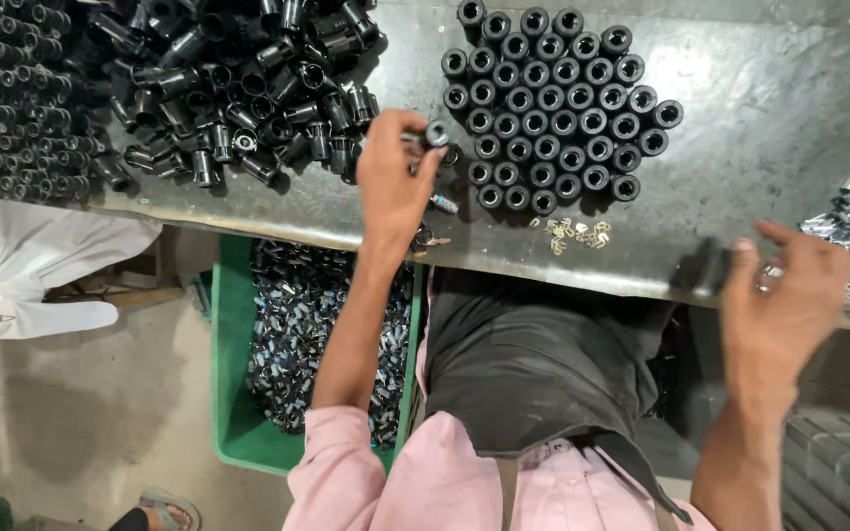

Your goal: The person repeatedly picks up black cylindrical plastic parts and small metal keychain components from a metal table, inserts the metal parts into the plastic parts, and places the assembled units into a green bin below. The person handles items one at a time in a repetitive assembly loop.

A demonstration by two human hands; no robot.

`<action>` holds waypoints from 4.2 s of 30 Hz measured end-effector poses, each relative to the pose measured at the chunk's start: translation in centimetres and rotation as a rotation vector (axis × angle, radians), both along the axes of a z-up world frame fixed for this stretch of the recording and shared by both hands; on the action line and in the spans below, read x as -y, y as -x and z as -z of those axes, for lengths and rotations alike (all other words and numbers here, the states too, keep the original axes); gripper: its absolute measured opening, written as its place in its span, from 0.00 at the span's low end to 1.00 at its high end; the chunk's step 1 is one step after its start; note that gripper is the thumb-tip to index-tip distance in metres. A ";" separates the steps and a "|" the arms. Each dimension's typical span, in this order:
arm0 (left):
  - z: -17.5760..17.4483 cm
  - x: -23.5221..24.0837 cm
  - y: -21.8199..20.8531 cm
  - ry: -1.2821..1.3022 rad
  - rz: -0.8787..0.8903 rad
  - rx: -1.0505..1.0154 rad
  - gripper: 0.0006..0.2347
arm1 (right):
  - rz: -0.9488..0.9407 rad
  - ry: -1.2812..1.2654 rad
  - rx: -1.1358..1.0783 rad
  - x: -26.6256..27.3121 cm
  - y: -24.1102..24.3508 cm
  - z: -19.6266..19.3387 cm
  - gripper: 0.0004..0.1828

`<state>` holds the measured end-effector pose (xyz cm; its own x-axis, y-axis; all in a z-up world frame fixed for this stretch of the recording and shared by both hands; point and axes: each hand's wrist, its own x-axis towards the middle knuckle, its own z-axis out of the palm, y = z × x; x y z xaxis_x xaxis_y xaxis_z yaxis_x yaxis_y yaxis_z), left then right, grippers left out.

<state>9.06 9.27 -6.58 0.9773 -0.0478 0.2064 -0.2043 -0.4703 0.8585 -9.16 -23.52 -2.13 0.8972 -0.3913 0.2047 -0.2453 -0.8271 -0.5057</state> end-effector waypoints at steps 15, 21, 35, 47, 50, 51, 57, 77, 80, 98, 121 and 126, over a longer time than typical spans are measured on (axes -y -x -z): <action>-0.8 -2.1 0.7 -0.654 0.145 0.104 0.15 | -0.073 -0.040 0.034 1.0 -1.5 2.5 0.05; -2.3 -4.3 1.8 -0.600 0.151 0.174 0.11 | -0.064 -0.087 0.225 -1.7 -2.0 3.2 0.08; -1.5 -5.7 -3.6 -0.930 -0.052 0.248 0.16 | 0.088 -0.117 0.309 -0.9 -0.8 11.4 0.09; -2.7 -5.5 -3.5 -0.171 0.068 -0.213 0.15 | 0.128 -0.792 0.362 -1.1 -1.0 7.7 0.07; -4.7 -2.8 1.1 0.485 0.356 -0.321 0.16 | 0.029 -0.835 0.287 -1.9 0.2 5.6 0.05; -5.5 -1.6 2.8 0.559 0.382 -0.391 0.18 | 0.023 -0.860 0.245 -2.4 0.2 4.9 0.06; -8.4 4.5 8.7 0.213 0.265 -0.084 0.16 | -0.188 -0.975 0.167 -6.0 -1.3 0.2 0.08; -5.9 6.6 13.2 -0.043 -0.076 0.093 0.17 | -0.412 -0.169 0.032 -5.2 -1.0 -2.1 0.14; -3.9 3.1 9.7 0.011 -0.168 -0.011 0.14 | -0.069 -0.230 -0.104 0.5 -0.2 -1.2 0.18; 3.0 -4.2 -10.2 -0.998 -0.276 0.382 0.14 | -0.162 0.077 -0.136 6.4 2.1 5.8 0.03; -5.7 6.2 10.5 0.058 0.166 0.044 0.21 | -0.309 -1.067 -0.005 -8.9 -4.1 -2.2 0.09; -6.1 6.3 10.3 -0.077 0.213 0.165 0.24 | -0.344 -0.557 0.099 -10.2 -4.7 -4.5 0.09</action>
